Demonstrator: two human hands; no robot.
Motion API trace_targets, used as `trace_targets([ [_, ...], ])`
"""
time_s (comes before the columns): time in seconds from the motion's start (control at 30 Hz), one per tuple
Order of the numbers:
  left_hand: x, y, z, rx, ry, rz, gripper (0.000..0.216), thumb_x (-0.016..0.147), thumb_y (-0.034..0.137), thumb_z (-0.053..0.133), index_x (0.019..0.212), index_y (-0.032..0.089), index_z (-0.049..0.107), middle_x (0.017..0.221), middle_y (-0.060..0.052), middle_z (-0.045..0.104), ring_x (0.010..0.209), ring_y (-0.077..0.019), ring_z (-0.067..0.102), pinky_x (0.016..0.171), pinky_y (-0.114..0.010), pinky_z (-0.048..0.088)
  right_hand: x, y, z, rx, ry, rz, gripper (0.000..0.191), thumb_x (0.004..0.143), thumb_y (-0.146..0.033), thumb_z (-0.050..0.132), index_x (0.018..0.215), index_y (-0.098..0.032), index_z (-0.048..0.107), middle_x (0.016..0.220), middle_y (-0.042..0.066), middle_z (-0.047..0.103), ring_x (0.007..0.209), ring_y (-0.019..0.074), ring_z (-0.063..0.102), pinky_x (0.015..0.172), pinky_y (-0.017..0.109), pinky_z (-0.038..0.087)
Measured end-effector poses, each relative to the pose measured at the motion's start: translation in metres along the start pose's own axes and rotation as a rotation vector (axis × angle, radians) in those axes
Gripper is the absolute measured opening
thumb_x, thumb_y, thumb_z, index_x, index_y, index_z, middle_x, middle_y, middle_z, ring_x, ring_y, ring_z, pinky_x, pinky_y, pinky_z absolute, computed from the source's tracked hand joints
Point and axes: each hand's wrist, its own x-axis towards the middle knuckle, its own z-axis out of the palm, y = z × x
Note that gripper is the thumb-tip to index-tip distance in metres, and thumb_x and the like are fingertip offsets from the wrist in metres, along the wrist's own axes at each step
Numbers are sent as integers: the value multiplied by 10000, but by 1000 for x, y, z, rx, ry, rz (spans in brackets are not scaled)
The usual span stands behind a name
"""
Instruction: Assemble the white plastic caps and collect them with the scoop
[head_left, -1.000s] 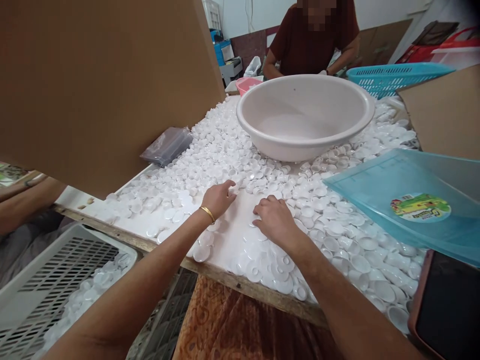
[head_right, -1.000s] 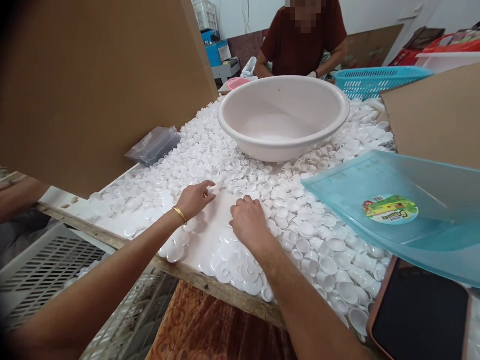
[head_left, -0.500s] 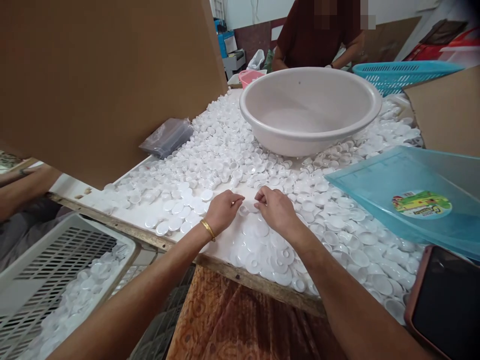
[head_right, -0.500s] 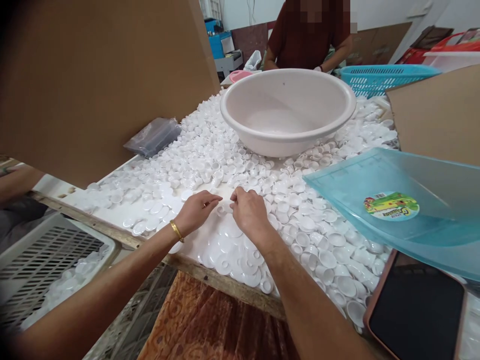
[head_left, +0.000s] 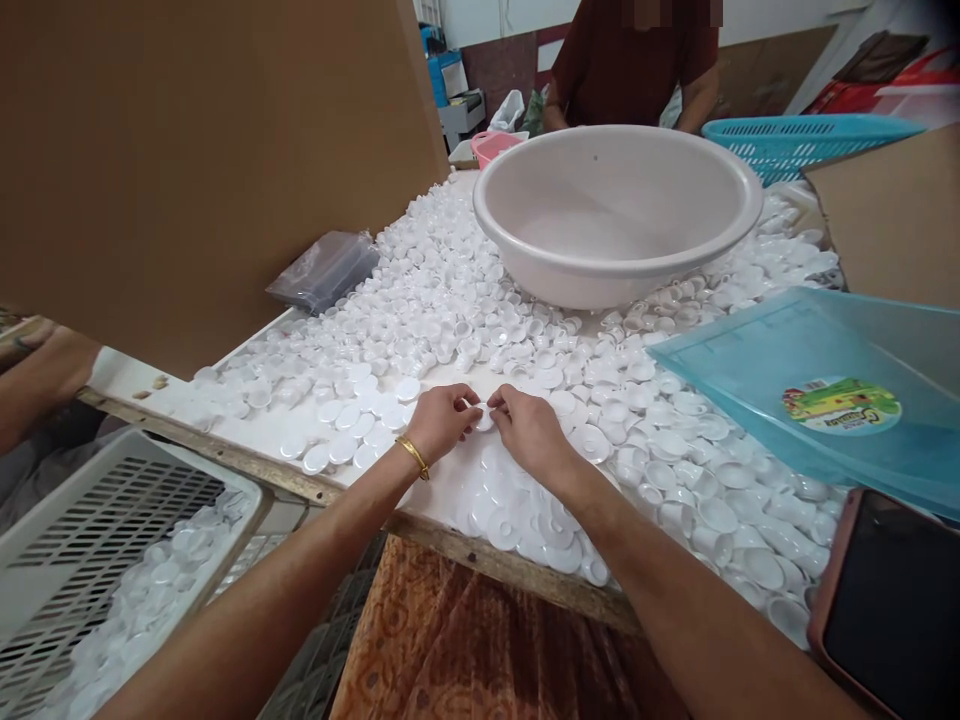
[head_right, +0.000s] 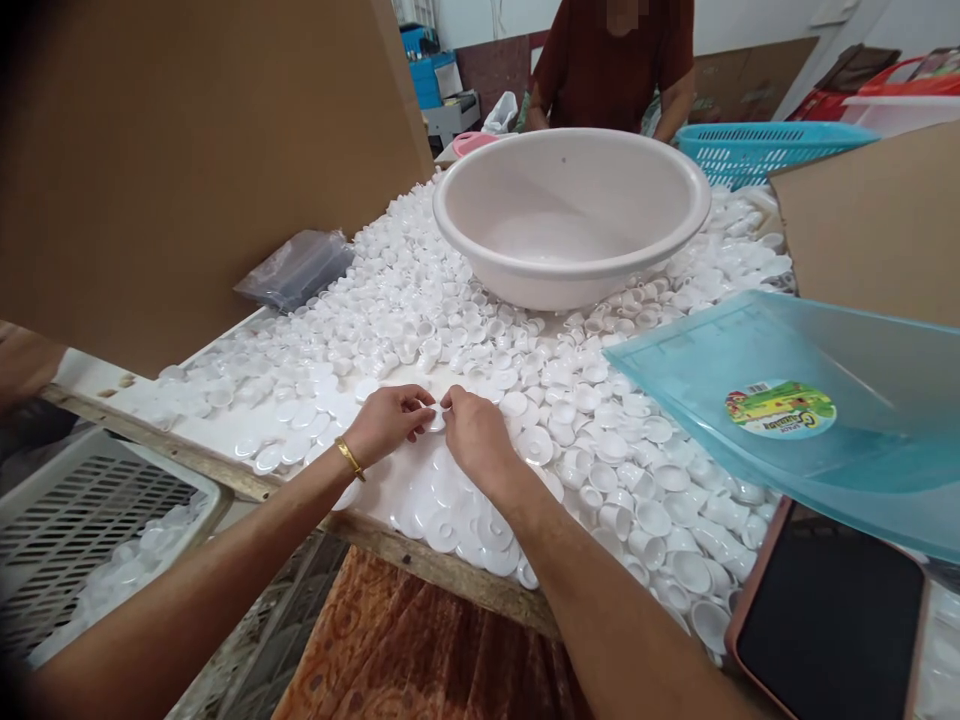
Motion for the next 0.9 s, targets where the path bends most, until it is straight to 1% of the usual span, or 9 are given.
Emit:
trace_targets([
  [0.07, 4, -3, -1, -7, -32, -8, 45, 698, 134, 566, 732, 149, 592, 510, 26, 560, 426, -91, 527, 423, -185, 410, -1, -2, 0, -55, -5, -41, 146, 830, -147, 470, 934, -190, 563, 869, 24, 642, 770, 112, 579, 688, 221, 397],
  [0.17, 7, -6, -4, -107, -103, -29, 30, 715, 119, 558, 722, 149, 555, 501, 31, 552, 430, -97, 540, 431, -193, 430, -4, -6, -1, -149, -19, -88, 158, 857, -169, 445, 947, -194, 574, 881, 23, 624, 770, 112, 558, 688, 223, 391],
  [0.3, 8, -6, -8, -156, -199, -49, 76, 757, 124, 543, 719, 158, 487, 439, 42, 532, 395, -108, 532, 390, -187, 410, -9, -12, -3, -426, -2, -254, 205, 878, -184, 415, 865, -189, 620, 932, 53, 605, 868, 167, 507, 728, 272, 381],
  [0.37, 10, -5, -10, -161, -233, -48, 113, 755, 108, 547, 715, 164, 457, 416, 55, 517, 370, -109, 520, 367, -181, 396, -12, -15, -3, -533, -19, -316, 229, 878, -178, 408, 832, -181, 632, 927, 65, 607, 879, 193, 487, 732, 300, 377],
  [0.47, 16, -3, -15, -232, -321, -92, 143, 740, 80, 560, 696, 155, 446, 416, 51, 517, 388, -115, 538, 383, -195, 430, -14, -19, -3, -606, -53, -339, 210, 862, -148, 421, 856, -166, 630, 896, 76, 609, 863, 206, 477, 727, 316, 376],
  [0.57, 22, -2, -19, -268, -393, -168, 145, 741, 97, 578, 666, 136, 461, 435, 14, 545, 415, -120, 556, 415, -211, 457, -14, -20, -3, -602, -86, -336, 200, 842, -111, 436, 914, -158, 617, 916, 74, 610, 857, 201, 479, 733, 313, 379],
  [0.67, 22, -4, -19, -233, -365, -163, 154, 745, 123, 588, 670, 144, 456, 433, 21, 541, 407, -123, 554, 414, -214, 448, -14, -21, -4, -593, -118, -333, 227, 846, -101, 417, 953, -151, 610, 954, 77, 612, 867, 201, 488, 745, 315, 382],
  [0.8, 15, -12, -14, -103, -268, -42, 163, 772, 220, 574, 688, 171, 443, 437, 54, 528, 380, -97, 522, 380, -175, 377, -17, -23, -8, -650, -163, -326, 301, 849, -97, 397, 1088, -144, 573, 1089, 106, 592, 917, 214, 505, 753, 342, 386],
  [0.9, 10, -14, -12, 1, -199, 14, 141, 783, 248, 543, 703, 181, 448, 434, 69, 512, 342, -76, 467, 357, -168, 329, -17, -21, -9, -651, -182, -303, 348, 860, -122, 392, 1175, -167, 533, 1208, 97, 547, 980, 223, 512, 785, 357, 392],
])
